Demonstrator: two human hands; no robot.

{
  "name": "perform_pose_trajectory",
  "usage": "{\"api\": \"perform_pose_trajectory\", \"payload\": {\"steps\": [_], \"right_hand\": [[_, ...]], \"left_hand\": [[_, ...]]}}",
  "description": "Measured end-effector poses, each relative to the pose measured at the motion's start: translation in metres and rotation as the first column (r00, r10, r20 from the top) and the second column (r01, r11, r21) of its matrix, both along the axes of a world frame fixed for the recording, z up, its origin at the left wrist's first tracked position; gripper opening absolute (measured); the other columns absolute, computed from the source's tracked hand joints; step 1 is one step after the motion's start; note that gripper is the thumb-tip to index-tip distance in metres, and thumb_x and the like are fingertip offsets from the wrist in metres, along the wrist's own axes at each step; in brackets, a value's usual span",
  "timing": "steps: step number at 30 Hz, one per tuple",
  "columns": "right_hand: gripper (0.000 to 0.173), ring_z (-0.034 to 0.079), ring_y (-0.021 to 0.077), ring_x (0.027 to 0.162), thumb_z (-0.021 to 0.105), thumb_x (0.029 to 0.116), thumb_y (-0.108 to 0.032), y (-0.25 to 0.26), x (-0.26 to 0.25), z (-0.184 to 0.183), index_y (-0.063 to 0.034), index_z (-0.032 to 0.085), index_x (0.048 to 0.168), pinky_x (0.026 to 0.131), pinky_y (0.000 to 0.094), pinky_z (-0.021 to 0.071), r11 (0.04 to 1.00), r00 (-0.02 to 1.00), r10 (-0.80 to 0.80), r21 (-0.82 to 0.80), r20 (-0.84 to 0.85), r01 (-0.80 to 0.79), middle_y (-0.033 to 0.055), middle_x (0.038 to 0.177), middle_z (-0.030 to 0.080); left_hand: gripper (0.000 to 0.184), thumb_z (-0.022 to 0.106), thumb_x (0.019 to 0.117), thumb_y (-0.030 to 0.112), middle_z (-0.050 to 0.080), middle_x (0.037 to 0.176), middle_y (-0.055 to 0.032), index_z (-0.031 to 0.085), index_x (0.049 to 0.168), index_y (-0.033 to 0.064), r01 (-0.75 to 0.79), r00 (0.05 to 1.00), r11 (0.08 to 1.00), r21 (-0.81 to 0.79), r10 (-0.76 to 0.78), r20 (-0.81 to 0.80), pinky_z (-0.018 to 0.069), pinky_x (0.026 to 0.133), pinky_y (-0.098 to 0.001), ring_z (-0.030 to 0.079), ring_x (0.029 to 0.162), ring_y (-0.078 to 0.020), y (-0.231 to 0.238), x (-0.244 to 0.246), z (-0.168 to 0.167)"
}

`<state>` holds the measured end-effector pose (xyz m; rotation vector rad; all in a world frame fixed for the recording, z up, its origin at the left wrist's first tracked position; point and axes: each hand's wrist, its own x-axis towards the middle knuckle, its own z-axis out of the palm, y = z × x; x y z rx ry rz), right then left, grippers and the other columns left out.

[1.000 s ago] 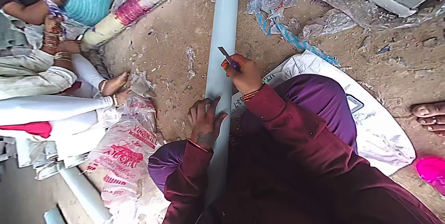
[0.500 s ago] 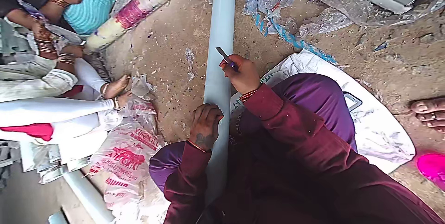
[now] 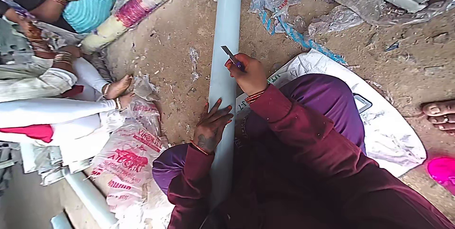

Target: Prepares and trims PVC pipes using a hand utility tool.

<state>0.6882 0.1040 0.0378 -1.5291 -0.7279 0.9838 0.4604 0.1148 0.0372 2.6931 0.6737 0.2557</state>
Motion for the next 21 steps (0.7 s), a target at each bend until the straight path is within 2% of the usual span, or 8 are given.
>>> {"api": "perform_pose_trajectory", "payload": {"steps": [4, 8, 13, 17, 21], "right_hand": [[0.017, 0.058, 0.0151, 0.066, 0.060, 0.1011, -0.014, 0.000, 0.003, -0.001, -0.0016, 0.070, 0.109, 0.065, 0.0377, 0.0484, 1.000, 1.000, -0.018, 0.006, -0.002, 0.018, 0.0063, 0.079, 0.064], [0.017, 0.057, 0.0137, 0.064, 0.060, 0.1012, -0.013, 0.000, 0.003, -0.001, -0.0017, 0.070, 0.108, 0.064, 0.0362, 0.0477, 1.000, 1.000, -0.015, 0.006, -0.009, 0.015, 0.0057, 0.078, 0.064], [0.016, 0.056, 0.0136, 0.064, 0.059, 0.1010, -0.012, 0.001, 0.001, -0.003, -0.0021, 0.070, 0.107, 0.064, 0.0355, 0.0473, 1.000, 1.000, -0.011, 0.017, -0.008, 0.011, 0.0049, 0.077, 0.063], [0.017, 0.058, 0.0138, 0.066, 0.060, 0.1010, -0.013, 0.000, 0.001, -0.002, -0.0021, 0.070, 0.107, 0.065, 0.0360, 0.0481, 1.000, 1.000, -0.007, 0.011, -0.002, 0.007, 0.0052, 0.078, 0.064], [0.016, 0.057, 0.0134, 0.065, 0.059, 0.1013, -0.012, 0.001, 0.000, -0.003, -0.0021, 0.070, 0.108, 0.064, 0.0355, 0.0478, 1.000, 1.000, 0.004, 0.007, -0.018, -0.004, 0.0049, 0.078, 0.064]], "left_hand": [[0.023, 0.059, 0.1017, 0.012, 0.078, 0.104, -0.0145, 0.079, 0.097, 0.0000, 0.058, 0.978, 0.981, -0.183, -0.019, 0.206, 0.0485, 0.111, -0.0442, 0.071, 0.115, -0.0290, -0.002, -0.024, 0.003], [0.024, 0.059, 0.1032, 0.014, 0.077, 0.108, -0.0163, 0.077, 0.101, -0.0028, 0.065, 0.974, 0.963, -0.263, -0.003, 0.228, 0.0499, 0.110, -0.0352, 0.070, 0.117, -0.0239, -0.017, -0.041, 0.016], [0.022, 0.060, 0.1034, 0.014, 0.077, 0.108, -0.0148, 0.075, 0.103, -0.0018, 0.097, 0.971, 0.946, -0.311, -0.021, 0.238, 0.0536, 0.104, -0.0299, 0.070, 0.115, -0.0189, -0.023, -0.042, 0.029], [0.020, 0.060, 0.1024, 0.010, 0.077, 0.107, -0.0151, 0.075, 0.102, -0.0031, 0.123, 0.970, 0.936, -0.330, -0.042, 0.241, 0.0541, 0.104, -0.0294, 0.071, 0.114, -0.0183, -0.026, -0.040, 0.031], [0.022, 0.059, 0.1037, 0.012, 0.077, 0.105, -0.0137, 0.075, 0.100, -0.0015, 0.134, 0.974, 0.953, -0.273, -0.076, 0.213, 0.0528, 0.105, -0.0284, 0.071, 0.113, -0.0176, -0.036, -0.039, 0.038]]}}
